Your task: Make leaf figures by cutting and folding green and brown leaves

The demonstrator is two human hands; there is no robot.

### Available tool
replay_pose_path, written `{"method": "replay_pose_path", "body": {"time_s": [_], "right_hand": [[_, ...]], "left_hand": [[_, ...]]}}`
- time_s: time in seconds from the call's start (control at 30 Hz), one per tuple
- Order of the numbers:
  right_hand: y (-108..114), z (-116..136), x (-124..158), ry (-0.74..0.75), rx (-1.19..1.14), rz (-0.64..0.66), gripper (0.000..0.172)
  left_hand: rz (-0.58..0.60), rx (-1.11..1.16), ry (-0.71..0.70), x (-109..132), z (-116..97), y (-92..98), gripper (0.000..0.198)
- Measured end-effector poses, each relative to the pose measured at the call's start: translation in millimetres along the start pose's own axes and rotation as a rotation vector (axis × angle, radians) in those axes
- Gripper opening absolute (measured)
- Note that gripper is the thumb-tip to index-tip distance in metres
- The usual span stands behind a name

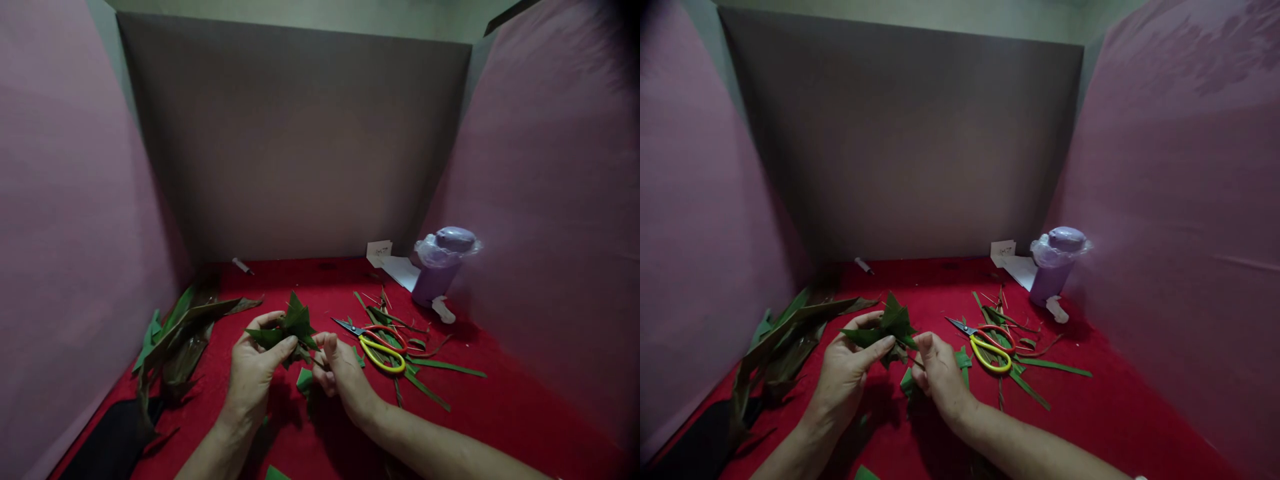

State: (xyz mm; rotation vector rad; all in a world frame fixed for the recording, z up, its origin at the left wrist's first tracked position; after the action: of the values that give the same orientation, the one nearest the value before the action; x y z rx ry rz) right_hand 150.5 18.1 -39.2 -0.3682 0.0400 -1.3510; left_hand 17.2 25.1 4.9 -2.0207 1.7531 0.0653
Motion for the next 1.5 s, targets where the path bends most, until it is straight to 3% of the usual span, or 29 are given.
{"method": "replay_pose_path", "body": {"time_s": [0.1,0.27,0.7,0.8,0.93,1.0,1.07,1.23,1.5], "right_hand": [[1.7,1.1,-1.5,0.005,0.027,-0.027,0.059],[-0.9,2.8,-1.9,0.039,-0.015,-0.015,0.04],[-3.8,6.2,-2.9,0.078,0.026,0.014,0.038],[4.4,20.8,-6.6,0.128,0.071,-0.011,0.034],[19.6,63.1,-5.0,0.259,0.154,-0.079,0.021],[21.5,83.2,0.2,0.287,0.218,-0.031,0.015],[18.0,96.8,7.3,0.29,0.311,0.099,0.011],[15.0,102.7,16.5,0.208,0.427,0.312,0.008],[15.2,94.0,11.0,0.206,0.44,0.335,0.005]], "left_hand": [[0.02,-0.039,-0.038,2.0,-3.3,-1.3,0.037],[0.039,-0.081,-0.105,6.5,-13.9,-5.5,0.035],[0.118,-0.176,-0.258,16.2,-26.1,-10.0,0.032],[0.123,-0.184,-0.276,17.5,-35.0,-13.8,0.03],[0.172,-0.195,-0.174,19.9,-33.5,-18.2,0.031],[0.248,-0.205,-0.102,21.2,-26.2,-20.4,0.032],[0.316,-0.225,-0.048,22.4,-18.2,-21.3,0.033],[0.397,-0.244,0.017,25.9,-6.3,-21.4,0.03],[0.427,-0.231,0.03,29.3,-4.1,-26.4,0.031]]}}
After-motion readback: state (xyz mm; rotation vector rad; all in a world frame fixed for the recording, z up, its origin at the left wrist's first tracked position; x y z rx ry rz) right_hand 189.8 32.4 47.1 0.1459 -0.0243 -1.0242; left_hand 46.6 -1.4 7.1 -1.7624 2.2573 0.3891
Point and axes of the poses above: each hand's wrist, its own x-axis away from the middle knuckle, its own y-axis out of the back of the hand, z = x × y, the point moved 5 cm from there along -x, towards the middle knuckle, and after that the axes turned 13 degrees about -y, right-handed, at the moved point
